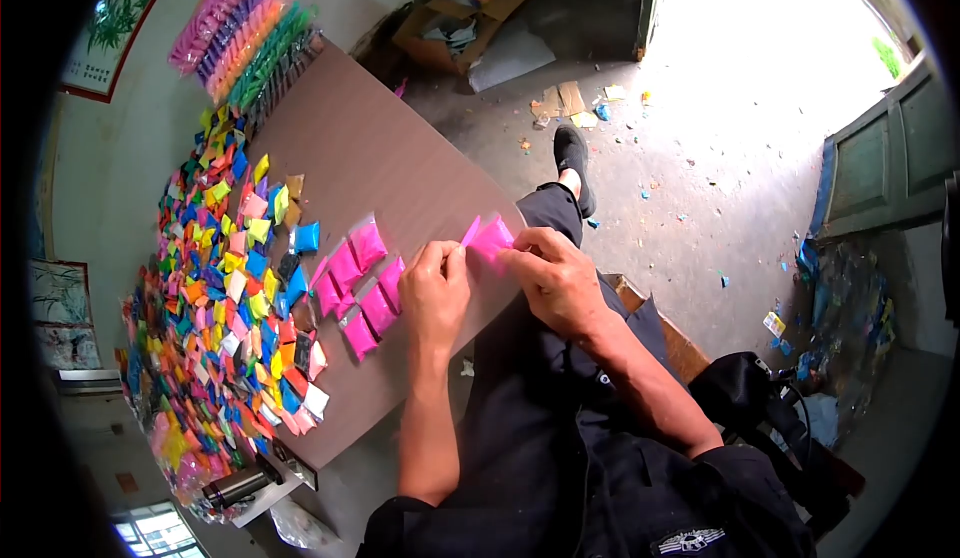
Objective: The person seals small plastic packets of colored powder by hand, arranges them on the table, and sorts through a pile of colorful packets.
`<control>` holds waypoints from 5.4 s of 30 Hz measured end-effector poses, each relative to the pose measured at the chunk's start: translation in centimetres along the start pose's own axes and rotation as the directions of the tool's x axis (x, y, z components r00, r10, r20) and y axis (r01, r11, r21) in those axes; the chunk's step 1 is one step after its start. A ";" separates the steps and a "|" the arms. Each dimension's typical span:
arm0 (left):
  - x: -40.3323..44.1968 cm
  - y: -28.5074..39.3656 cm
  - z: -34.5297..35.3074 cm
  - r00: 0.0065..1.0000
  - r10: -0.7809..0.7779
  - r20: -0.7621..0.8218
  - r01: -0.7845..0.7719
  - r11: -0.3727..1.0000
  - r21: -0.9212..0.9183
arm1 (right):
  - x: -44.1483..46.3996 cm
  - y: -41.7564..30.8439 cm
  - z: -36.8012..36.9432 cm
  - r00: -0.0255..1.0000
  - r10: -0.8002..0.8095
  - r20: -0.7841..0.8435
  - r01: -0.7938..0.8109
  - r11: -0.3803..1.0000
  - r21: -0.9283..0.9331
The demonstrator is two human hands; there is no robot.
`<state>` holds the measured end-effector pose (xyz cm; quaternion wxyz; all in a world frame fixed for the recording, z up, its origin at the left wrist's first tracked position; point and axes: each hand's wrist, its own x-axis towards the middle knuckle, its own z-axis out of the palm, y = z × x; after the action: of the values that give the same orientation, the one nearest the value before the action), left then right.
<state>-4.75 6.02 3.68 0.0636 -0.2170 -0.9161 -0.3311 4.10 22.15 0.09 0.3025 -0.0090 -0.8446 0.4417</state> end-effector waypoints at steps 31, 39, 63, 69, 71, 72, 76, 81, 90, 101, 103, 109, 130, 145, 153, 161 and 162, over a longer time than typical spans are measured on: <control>-1.6 1.4 1.4 0.997 -0.076 -0.004 0.075 0.986 -0.150 | -0.3 -0.5 0.9 0.805 0.594 -0.014 -0.556 0.762 0.333; -1.4 6.0 -0.8 0.995 0.077 0.062 -0.069 0.989 -0.129 | -0.9 -0.7 1.4 0.815 0.580 -0.022 -0.497 0.718 0.487; -0.7 1.9 -0.6 1.000 -0.010 0.021 0.013 0.990 -0.139 | -0.7 1.6 -0.5 0.841 0.498 0.212 -0.526 0.661 0.534; -2.3 2.5 0.4 0.960 -0.216 0.180 0.270 0.885 -0.379 | 0.1 1.3 -0.9 0.884 0.455 0.104 -0.452 0.780 0.432; -3.0 2.3 0.9 0.955 -0.243 0.167 0.293 0.847 -0.444 | 0.2 0.8 -0.7 0.919 0.377 -0.111 -0.343 0.908 0.241; -3.4 2.1 1.1 0.955 -0.244 0.168 0.294 0.846 -0.445 | 0.1 0.5 -0.5 0.920 0.377 -0.110 -0.344 0.908 0.240; -4.3 2.3 1.6 0.940 -0.300 0.164 0.340 0.772 -0.537 | -1.0 -0.7 -0.2 0.906 0.405 -0.125 -0.384 0.909 0.166; -5.3 3.0 1.9 0.931 -0.286 0.226 0.365 0.722 -0.587 | -2.5 -0.7 0.7 0.892 0.444 -0.088 -0.398 0.863 0.312; -4.7 2.3 0.5 0.972 0.236 0.019 -0.234 0.970 -0.070 | -2.5 -0.9 0.2 0.719 0.657 0.227 -0.617 0.454 0.643; -1.3 0.9 2.2 0.943 0.327 -0.055 -0.328 0.945 -0.005 | -2.4 -0.1 0.5 0.756 0.617 0.219 -0.554 0.425 0.716; -2.1 1.6 1.4 0.945 0.326 -0.030 -0.327 0.944 -0.037 | -2.5 -0.4 0.3 0.727 0.644 0.240 -0.585 0.397 0.707; -2.8 2.0 1.5 0.923 0.385 0.019 -0.386 0.922 0.027 | -2.5 0.0 0.8 0.700 0.661 0.270 -0.567 0.286 0.773; -1.7 1.8 1.9 0.925 0.377 -0.043 -0.378 0.926 0.006 | -2.5 0.2 0.4 0.648 0.693 0.316 -0.584 0.186 0.790; -2.9 2.6 -0.7 0.954 0.268 0.135 -0.263 0.963 -0.056 | -2.4 0.1 0.5 0.637 0.702 0.318 -0.598 0.189 0.779; -2.0 2.9 -0.1 0.978 0.108 0.177 -0.072 0.977 -0.200 | -2.4 0.2 0.6 0.658 0.684 0.314 -0.580 0.196 0.791; -2.3 2.9 -0.2 0.971 0.207 0.119 -0.186 0.968 -0.168 | -2.4 0.2 0.5 0.658 0.683 0.318 -0.579 0.189 0.793; -2.0 2.8 -0.1 0.966 0.229 0.123 -0.214 0.969 -0.125 | -2.4 0.1 0.6 0.671 0.675 0.308 -0.566 0.197 0.801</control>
<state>-1.75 7.22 4.86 0.0252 -0.3434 -0.8685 -0.3566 5.70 21.13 -1.45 0.1074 -0.2229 -0.4148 0.8756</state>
